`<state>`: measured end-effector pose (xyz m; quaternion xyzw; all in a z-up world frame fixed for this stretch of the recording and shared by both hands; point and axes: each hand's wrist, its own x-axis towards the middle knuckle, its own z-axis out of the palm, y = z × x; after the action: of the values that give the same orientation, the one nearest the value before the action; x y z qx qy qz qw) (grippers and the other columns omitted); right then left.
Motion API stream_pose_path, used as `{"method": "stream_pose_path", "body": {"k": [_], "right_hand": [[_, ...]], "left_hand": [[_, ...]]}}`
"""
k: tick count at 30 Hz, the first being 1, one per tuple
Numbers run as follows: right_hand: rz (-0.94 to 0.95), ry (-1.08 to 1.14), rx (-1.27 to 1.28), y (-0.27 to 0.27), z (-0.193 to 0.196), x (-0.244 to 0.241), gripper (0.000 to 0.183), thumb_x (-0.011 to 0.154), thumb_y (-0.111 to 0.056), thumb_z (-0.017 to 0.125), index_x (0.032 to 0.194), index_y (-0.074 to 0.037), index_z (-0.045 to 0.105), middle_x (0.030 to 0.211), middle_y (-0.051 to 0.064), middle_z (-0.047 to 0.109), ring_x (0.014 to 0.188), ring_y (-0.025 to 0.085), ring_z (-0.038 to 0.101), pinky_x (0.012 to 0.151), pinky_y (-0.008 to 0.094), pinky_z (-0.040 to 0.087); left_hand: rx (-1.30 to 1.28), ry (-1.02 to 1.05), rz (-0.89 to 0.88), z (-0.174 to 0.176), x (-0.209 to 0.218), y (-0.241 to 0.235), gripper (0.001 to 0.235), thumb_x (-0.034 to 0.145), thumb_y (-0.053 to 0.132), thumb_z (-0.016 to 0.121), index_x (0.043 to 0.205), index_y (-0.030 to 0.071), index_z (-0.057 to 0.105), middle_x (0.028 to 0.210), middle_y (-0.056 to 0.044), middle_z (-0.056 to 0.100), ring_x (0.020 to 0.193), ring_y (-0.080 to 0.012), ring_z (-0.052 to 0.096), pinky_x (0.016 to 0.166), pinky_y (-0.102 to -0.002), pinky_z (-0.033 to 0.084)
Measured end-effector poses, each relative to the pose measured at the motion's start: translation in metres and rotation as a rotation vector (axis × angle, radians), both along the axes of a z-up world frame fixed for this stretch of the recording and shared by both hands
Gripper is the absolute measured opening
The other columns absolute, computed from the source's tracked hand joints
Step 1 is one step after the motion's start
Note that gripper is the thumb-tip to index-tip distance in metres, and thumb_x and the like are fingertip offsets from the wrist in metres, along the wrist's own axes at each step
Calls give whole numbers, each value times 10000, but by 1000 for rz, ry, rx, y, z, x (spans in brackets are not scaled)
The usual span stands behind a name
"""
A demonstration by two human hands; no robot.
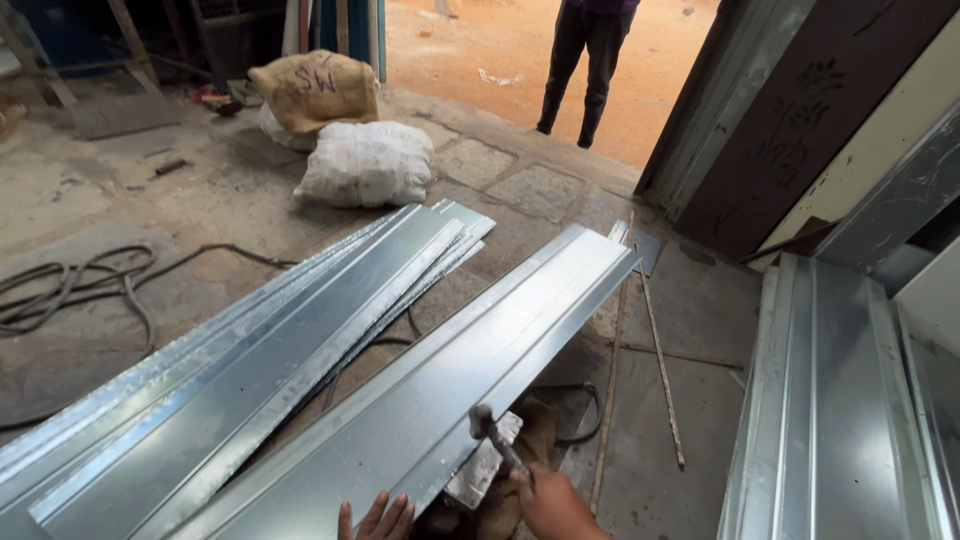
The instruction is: The person uses a hammer to flatten and shape the edge of a metal sheet placed on the ground.
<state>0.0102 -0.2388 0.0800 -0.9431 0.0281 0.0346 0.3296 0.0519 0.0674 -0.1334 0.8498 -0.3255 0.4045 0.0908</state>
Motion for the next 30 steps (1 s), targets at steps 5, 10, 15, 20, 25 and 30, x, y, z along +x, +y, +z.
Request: {"method": "stream_pose_path", "body": {"k": [5,10,15,20,25,30], "right_hand": [[-195,-187,219,5,103,4,506,990,-539,450,906,-84,656,612,73,617,572,182,627,528,361,476],[119,-891,778,-3,99,1,524,1050,-547,477,974,-40,586,691,14,529,563,123,464,472,288,360],[-122,200,186,-9,-1,-9,445,1005,-515,353,1063,-129,568,834,139,736,710,257,778,636,367,571],[-256,-24,110,2,58,1,532,988,-549,456,989,-71,691,798,229,735,761,374,727,717,494,566],[-28,-667,444,-20,105,-6,516,1044,-493,547,841,-22,598,686,112,564,637,220,504,549,372,429],[91,-854,603,-20,3,7,512,1064,-503,496,882,-45,635,710,87,540,656,213,505,600,338,401]], "left_hand": [[-83,46,15,-5,-2,5,478,1070,554,318,1471,328,450,1601,73,361,1533,-153,263,1208,-739,13],[-94,79,37,-7,-7,6,450,1071,555,318,1454,356,445,1583,77,381,1524,-145,260,1225,-741,6],[-85,80,47,-2,-15,7,542,1058,603,288,1530,345,355,1612,83,326,1528,-138,226,1217,-716,-5],[184,489,189,18,-9,13,568,1019,407,357,1576,330,280,1652,100,242,1545,-139,162,1212,-712,5],[511,1020,325,63,-54,18,701,974,163,457,1611,305,200,1688,112,144,1568,-150,76,1188,-729,11],[400,991,323,96,-62,14,765,902,40,494,1582,314,277,1669,127,211,1544,-157,145,1213,-692,38]]}}
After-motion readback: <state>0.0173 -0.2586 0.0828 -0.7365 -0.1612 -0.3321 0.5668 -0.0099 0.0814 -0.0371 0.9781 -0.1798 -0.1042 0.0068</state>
